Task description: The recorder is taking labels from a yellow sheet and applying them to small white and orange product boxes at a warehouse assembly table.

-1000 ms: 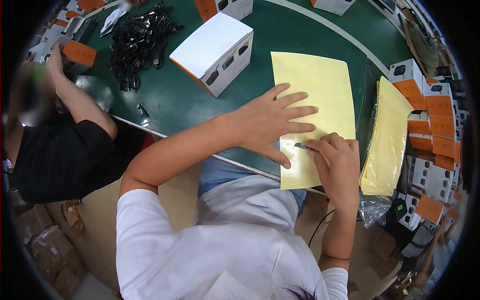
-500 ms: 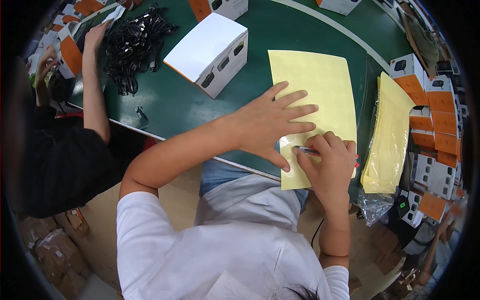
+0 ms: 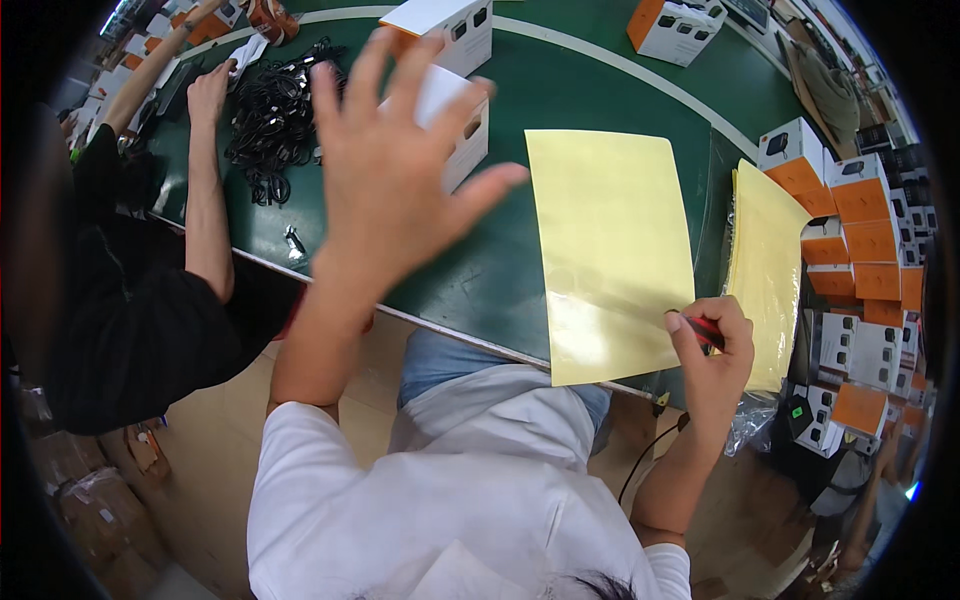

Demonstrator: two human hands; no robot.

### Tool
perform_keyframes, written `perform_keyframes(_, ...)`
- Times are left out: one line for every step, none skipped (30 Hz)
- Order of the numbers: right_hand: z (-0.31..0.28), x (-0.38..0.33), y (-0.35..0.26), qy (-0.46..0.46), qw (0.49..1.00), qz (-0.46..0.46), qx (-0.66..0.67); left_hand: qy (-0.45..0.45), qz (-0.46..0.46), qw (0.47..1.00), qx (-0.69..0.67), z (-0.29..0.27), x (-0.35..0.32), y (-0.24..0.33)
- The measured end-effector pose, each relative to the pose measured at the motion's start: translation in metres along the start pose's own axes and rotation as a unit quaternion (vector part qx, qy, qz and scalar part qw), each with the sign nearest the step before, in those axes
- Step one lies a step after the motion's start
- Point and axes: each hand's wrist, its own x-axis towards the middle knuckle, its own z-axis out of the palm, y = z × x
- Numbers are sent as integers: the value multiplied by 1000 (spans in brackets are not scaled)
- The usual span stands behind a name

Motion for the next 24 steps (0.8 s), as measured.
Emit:
perform_keyframes(-1, 0, 0, -1, 1000, 12, -8, -24, -4, 1000, -19, 11, -8, -15)
perform_keyframes(-1, 1, 0, 0, 1000, 6, -4, -46, -9, 998, -35, 18, -8, -22)
perform_keyframes(0, 0, -1, -8, 1000, 10, 4, -41, -9, 999, -29, 19, -12, -24)
perform_keyframes(1, -1, -1, -16, 1000, 14, 12, -93, -41, 992, -79, 17, -14, -25)
perform_keyframes(2, -3, 0, -9, 1000, 11, 16, -143, -68, 978, -132, 14, -11, -24)
perform_keyframes(3, -5, 2, -18, 999, 12, 32, -137, -63, 981, -123, 14, -13, -26)
perform_keyframes(5, -4, 2, -26, 998, 13, 47, -85, -93, 968, -215, 17, -20, -29)
perform_keyframes(7, -3, 0, -19, 998, 9, 58, -35, -119, 944, -304, 19, -27, -33)
perform_keyframes(7, -3, -2, -24, 997, 4, 69, -30, -209, 851, -481, 19, -33, -32)
perform_keyframes(7, -4, -4, -29, 996, 1, 79, -33, -314, 702, -638, 16, -40, -23)
perform_keyframes(9, -3, -9, -29, 995, -9, 95, 5, -333, 602, -726, 19, -49, -16)
perform_keyframes(10, -1, -14, -21, 995, -6, 100, 41, -348, 488, -800, 26, -59, -9)
perform_keyframes(12, 1, -19, -31, 993, -26, 114, 49, -351, 427, -832, 30, -67, -2)
perform_keyframes(13, 4, -25, -44, 990, -47, 126, 59, -356, 364, -859, 32, -73, 5)
perform_keyframes(14, 6, -31, -34, 990, -77, 109, 51, -356, 336, -871, 34, -76, 11)
perform_keyframes(16, 8, -36, -29, 991, -74, 111, 46, -354, 337, -871, 34, -78, 17)
perform_keyframes(17, 10, -39, -32, 989, -90, 115, 38, -366, 316, -874, 34, -78, 22)
perform_keyframes(19, 11, -42, -35, 987, -106, 119, 31, -379, 296, -876, 34, -79, 27)
perform_keyframes(21, 12, -44, -38, 985, -115, 125, 23, -380, 291, -878, 35, -79, 31)
perform_keyframes(23, 13, -46, -35, 985, -114, 125, 21, -379, 291, -878, 36, -79, 33)
perform_keyframes(26, 14, -47, -37, 983, -116, 138, 16, -381, 295, -876, 36, -80, 36)
perform_keyframes(28, 15, -48, -40, 981, -118, 150, 11, -384, 298, -874, 37, -80, 38)
perform_keyframes(30, 16, -49, -38, 981, -118, 149, 5, -379, 294, -877, 40, -81, 38)
perform_keyframes(32, 17, -50, -41, 982, -118, 143, 4, -378, 293, -878, 40, -81, 40)
